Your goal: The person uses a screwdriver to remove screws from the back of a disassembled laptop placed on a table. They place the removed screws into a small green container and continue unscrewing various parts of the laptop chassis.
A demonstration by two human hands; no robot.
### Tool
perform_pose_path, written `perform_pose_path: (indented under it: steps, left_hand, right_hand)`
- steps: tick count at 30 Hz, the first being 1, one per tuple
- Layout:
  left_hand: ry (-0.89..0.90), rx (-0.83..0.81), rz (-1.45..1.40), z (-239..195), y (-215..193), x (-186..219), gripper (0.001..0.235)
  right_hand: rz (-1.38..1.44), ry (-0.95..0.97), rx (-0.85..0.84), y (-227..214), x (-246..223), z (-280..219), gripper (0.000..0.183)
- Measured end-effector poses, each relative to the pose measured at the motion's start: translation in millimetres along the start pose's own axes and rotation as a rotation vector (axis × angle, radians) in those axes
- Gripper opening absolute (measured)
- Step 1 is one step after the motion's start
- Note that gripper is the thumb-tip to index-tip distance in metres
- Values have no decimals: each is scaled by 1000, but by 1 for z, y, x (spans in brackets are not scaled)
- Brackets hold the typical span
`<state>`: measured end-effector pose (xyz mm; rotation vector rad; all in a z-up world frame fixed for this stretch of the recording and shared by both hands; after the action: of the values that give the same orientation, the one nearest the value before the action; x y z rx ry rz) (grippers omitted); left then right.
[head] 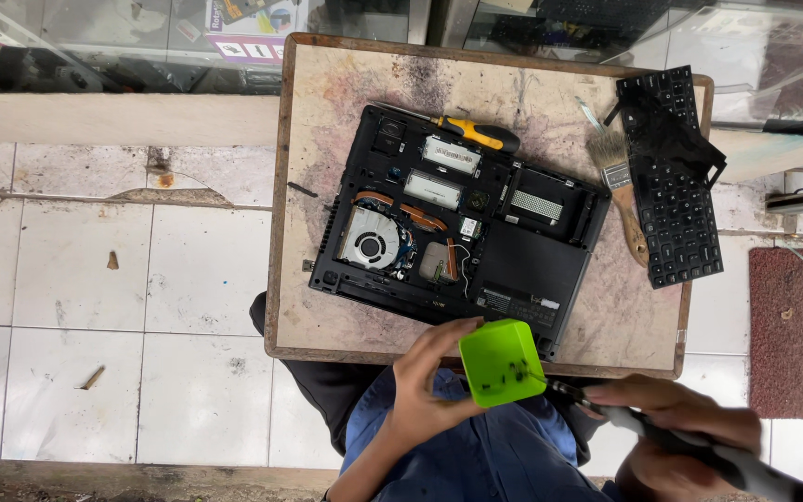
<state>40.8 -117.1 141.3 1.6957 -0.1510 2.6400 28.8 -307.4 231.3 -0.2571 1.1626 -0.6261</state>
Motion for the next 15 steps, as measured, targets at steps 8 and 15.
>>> perform_pose_path:
  steps: [8, 15]
  left_hand:
    - [-222, -22, -409, -7, 16, -30, 65]
    - [-77, -51, -97, -6, 10, -14, 45]
  right_hand:
    - [-67, 161, -508, 3, 2, -3, 50]
    - [519, 233, -210, -13, 33, -32, 30]
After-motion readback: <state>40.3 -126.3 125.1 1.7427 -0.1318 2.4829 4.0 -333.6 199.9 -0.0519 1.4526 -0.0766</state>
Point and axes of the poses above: each hand's wrist, its own z-axis towards the middle knuckle, its own y-axis out of the palm, x = y × z, the point moved 8 cm from there along z, towards the middle knuckle, and after that the axes turned 8 degrees about -x, right-handed, at the moved point
